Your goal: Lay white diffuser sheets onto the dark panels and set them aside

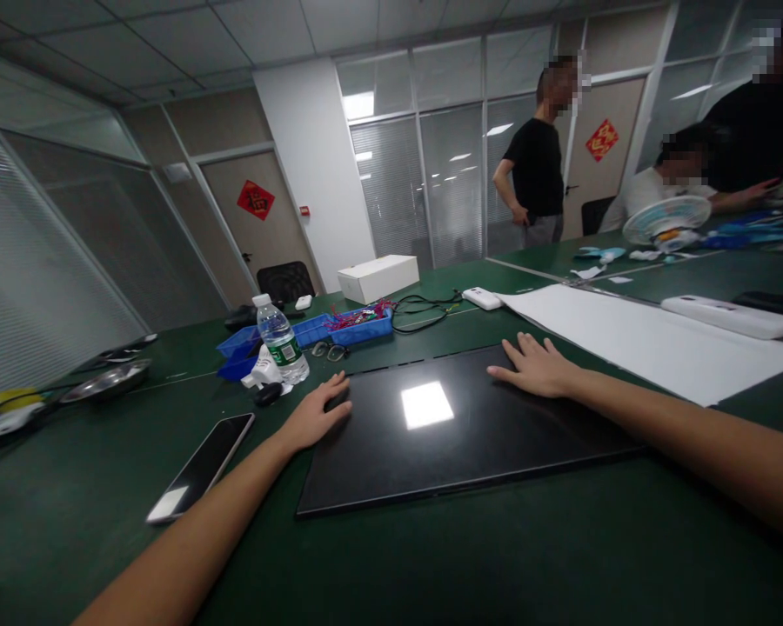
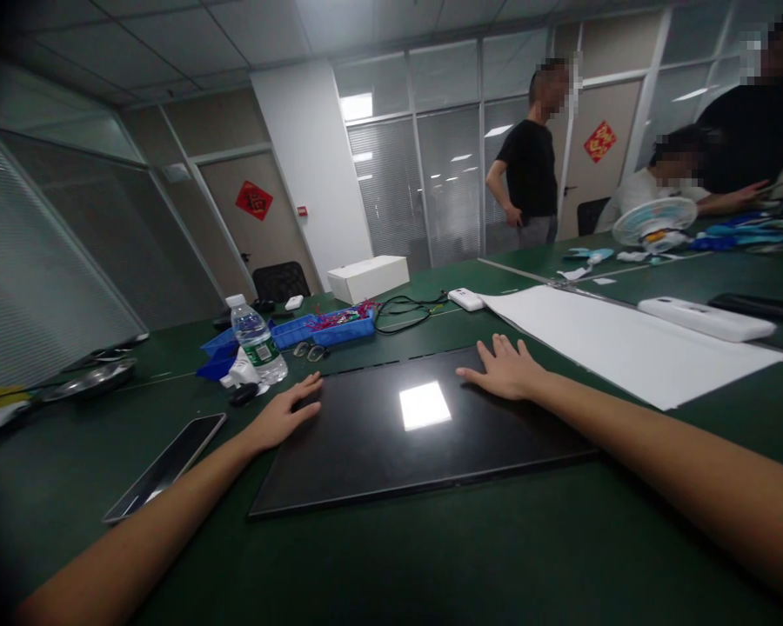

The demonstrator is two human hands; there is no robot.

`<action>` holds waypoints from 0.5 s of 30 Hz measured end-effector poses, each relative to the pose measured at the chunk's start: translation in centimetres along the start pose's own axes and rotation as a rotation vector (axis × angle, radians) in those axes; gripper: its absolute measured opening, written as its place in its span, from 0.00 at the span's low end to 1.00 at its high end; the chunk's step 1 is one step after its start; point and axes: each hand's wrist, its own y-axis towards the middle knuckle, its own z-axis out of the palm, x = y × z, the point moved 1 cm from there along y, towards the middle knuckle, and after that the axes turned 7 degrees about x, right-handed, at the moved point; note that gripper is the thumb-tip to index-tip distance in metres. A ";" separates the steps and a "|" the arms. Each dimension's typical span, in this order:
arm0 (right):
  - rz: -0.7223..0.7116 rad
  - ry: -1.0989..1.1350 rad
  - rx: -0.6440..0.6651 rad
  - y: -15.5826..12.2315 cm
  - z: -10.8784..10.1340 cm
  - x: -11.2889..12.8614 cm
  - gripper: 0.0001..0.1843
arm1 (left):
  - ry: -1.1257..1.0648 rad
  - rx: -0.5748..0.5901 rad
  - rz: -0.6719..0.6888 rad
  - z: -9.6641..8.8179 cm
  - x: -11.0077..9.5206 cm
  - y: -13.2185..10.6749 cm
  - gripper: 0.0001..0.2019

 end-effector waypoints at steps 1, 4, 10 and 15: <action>-0.025 0.003 0.002 0.2 -0.3 -0.3 0.61 | 0.005 0.014 0.027 0.0 -0.3 -0.1 0.35; -0.084 0.006 -0.034 0.5 -1.9 -2.1 0.46 | 0.040 0.028 0.036 -0.1 -0.9 -0.2 0.31; 0.209 -0.069 -0.198 0.0 -4.1 -8.1 0.37 | 0.085 0.008 -0.008 0.0 -0.9 0.2 0.29; 0.407 -0.049 -0.073 0.3 -3.6 -10.7 0.25 | 0.088 0.010 -0.012 0.2 -0.6 0.3 0.29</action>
